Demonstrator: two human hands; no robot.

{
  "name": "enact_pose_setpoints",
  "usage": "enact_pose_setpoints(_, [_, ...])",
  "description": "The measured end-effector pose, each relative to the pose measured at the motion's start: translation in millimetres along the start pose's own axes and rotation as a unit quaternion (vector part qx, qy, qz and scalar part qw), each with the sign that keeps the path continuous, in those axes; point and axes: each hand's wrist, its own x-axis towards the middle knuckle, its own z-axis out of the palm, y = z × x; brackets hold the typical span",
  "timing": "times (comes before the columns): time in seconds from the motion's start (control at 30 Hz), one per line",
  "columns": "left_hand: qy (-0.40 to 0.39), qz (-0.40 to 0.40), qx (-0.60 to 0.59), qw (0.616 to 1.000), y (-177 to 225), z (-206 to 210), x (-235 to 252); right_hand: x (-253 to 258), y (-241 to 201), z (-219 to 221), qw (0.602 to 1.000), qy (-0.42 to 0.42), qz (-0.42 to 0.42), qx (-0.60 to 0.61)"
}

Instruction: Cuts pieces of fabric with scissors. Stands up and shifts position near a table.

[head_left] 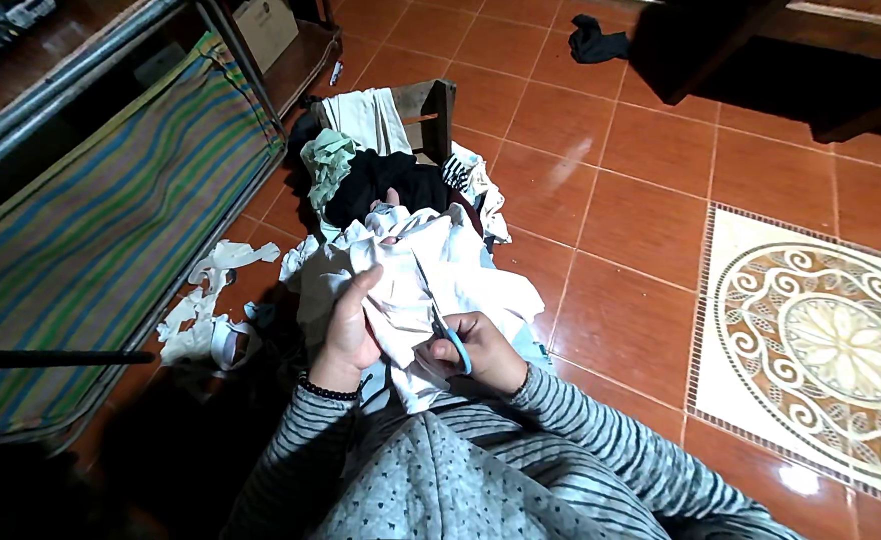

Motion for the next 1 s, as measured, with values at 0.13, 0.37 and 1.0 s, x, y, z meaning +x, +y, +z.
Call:
enact_pose_setpoints(0.13, [0.029, -0.051, -0.006, 0.998, 4, 4, 11, -2, 11, -3, 0.995, 0.020, -0.008, -0.102])
enact_pose_setpoints(0.37, [-0.011, -0.114, -0.007, 0.993, 3, -1, 9, -6, 9, -5, 0.974, 0.085, -0.054, -0.205])
enact_pose_setpoints(1.0, [0.008, 0.124, 0.105, 0.987, 0, 2, 1, -9, 21, -9, 0.992, 0.030, -0.052, -0.115])
